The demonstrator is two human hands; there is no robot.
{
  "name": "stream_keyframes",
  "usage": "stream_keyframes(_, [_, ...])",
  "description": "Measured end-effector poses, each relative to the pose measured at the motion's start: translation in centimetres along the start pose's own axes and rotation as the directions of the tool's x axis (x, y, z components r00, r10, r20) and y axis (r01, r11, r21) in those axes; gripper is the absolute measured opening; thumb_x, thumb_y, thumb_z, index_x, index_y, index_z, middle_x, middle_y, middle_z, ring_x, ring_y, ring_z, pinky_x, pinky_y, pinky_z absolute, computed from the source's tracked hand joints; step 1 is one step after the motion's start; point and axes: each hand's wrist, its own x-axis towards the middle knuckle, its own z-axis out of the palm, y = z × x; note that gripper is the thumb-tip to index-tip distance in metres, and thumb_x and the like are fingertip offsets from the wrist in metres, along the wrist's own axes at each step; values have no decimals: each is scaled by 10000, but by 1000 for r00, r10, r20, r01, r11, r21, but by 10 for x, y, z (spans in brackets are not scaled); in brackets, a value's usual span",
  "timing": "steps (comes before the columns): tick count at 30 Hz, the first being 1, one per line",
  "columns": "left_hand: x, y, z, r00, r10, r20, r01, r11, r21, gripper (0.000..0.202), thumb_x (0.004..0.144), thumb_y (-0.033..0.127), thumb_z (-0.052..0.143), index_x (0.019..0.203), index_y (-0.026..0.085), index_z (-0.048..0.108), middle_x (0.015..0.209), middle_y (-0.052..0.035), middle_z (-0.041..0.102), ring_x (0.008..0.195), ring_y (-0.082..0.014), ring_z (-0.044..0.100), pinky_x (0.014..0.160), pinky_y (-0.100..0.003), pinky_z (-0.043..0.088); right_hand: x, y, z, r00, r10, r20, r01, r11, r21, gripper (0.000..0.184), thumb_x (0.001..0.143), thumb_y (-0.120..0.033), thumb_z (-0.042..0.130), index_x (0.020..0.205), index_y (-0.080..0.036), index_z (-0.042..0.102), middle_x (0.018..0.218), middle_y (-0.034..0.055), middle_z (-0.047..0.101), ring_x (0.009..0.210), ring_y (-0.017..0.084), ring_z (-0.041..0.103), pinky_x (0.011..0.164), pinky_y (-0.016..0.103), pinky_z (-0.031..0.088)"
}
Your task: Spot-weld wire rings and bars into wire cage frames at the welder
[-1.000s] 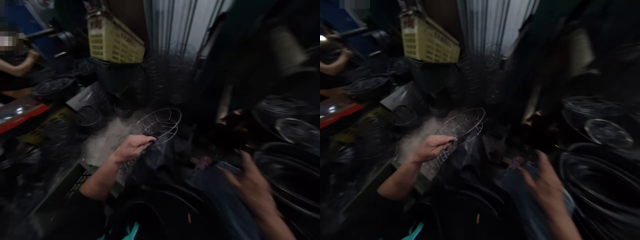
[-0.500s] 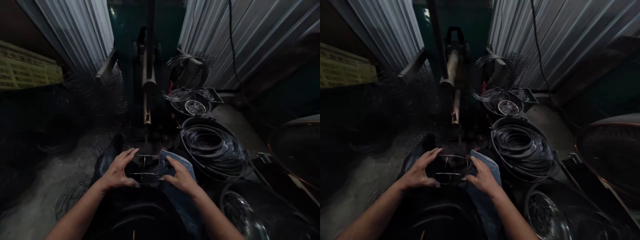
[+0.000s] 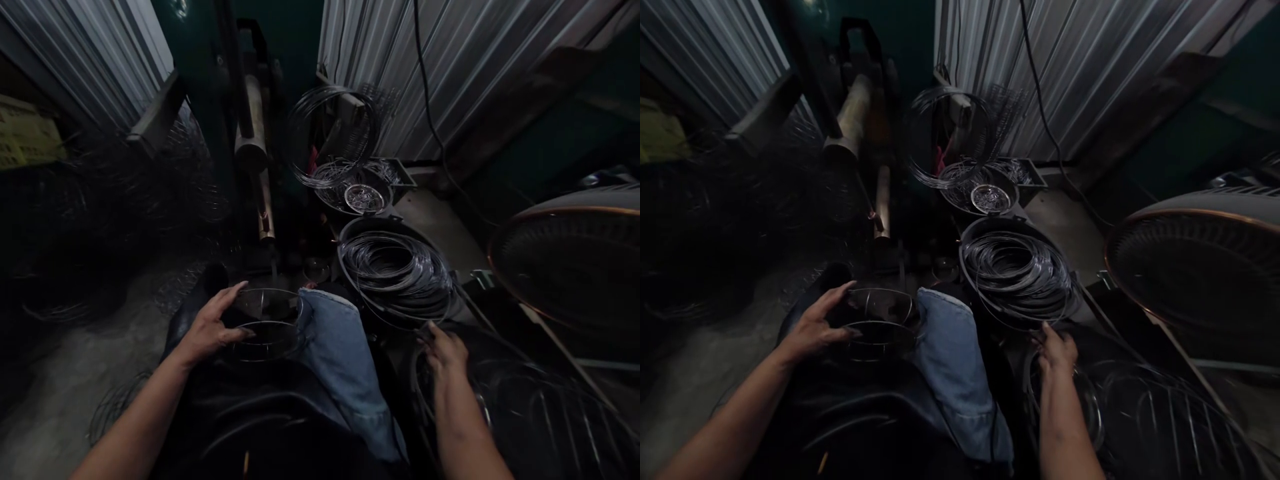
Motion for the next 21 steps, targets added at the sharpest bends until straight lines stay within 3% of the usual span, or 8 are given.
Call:
stream_keyframes(6, [-15, 14, 4, 985, 89, -150, -78, 994, 78, 954, 611, 504, 808, 1440, 262, 403, 1511, -89, 373, 1414, -326, 330, 1148, -490, 335, 10, 1, 1, 992, 124, -9, -121, 979, 166, 317, 716, -181, 760, 769, -180, 447, 589, -30, 526, 395, 132, 548, 367, 187, 390])
stream_keyframes(10, [-26, 40, 13, 863, 187, -469, -158, 982, 102, 761, 690, 450, 775, 1364, 230, 498, 1387, -96, 502, 1311, -279, 466, 1126, -450, 387, 5, -13, -6, 983, 142, 112, -166, 956, 244, 186, 744, -84, 665, 742, -151, 491, 622, 11, 566, 460, 134, 585, 393, 183, 451])
stream_keyframes(12, [-29, 61, 21, 828, 203, -522, -215, 976, 38, 582, 746, 356, 738, 1286, 217, 571, 1260, -91, 593, 1178, -245, 568, 1068, -413, 447, -3, -20, -7, 974, 138, 181, -187, 938, 291, 180, 733, -60, 653, 736, -151, 497, 665, 21, 591, 529, 142, 620, 458, 206, 515])
stream_keyframes(13, [-29, 73, 27, 850, 194, -490, -242, 970, -36, 514, 759, 318, 723, 1246, 210, 601, 1196, -87, 627, 1112, -230, 600, 1035, -395, 467, -8, -24, -6, 968, 135, 212, -198, 928, 314, 182, 731, -50, 645, 733, -154, 496, 683, 19, 598, 566, 143, 636, 502, 219, 544])
stream_keyframes(15, [-27, 98, 43, 950, 124, -288, -212, 932, -295, 463, 764, 279, 709, 1210, 188, 625, 1103, -83, 664, 1017, -208, 629, 969, -364, 492, -21, -29, -6, 956, 126, 263, -218, 908, 357, 177, 738, -33, 617, 737, -160, 493, 697, 4, 601, 620, 135, 653, 580, 233, 576])
stream_keyframes(17, [-20, 120, 65, 999, 1, 45, 27, 797, -604, 528, 735, 259, 722, 1238, 156, 597, 1054, -84, 665, 927, -181, 637, 885, -339, 510, -33, -33, -8, 943, 128, 306, -244, 893, 379, 162, 745, -25, 593, 751, -163, 507, 706, -4, 604, 639, 121, 653, 608, 225, 581])
stream_keyframes(19, [-10, 137, 91, 929, -117, 352, 355, 557, -751, 633, 654, 210, 765, 1245, 127, 557, 1019, -80, 649, 825, -148, 631, 784, -311, 510, -44, -34, -13, 925, 151, 348, -285, 883, 373, 158, 725, -21, 600, 763, -158, 531, 707, -5, 606, 609, 105, 635, 569, 194, 567])
stream_keyframes(21, [2, 149, 115, 836, -211, 506, 548, 360, -755, 547, 605, 171, 781, 1108, 109, 573, 918, -51, 631, 734, -120, 615, 704, -279, 494, -52, -32, -22, 898, 190, 397, -337, 877, 342, 169, 674, -22, 636, 760, -143, 555, 686, -3, 597, 537, 87, 592, 459, 141, 505])
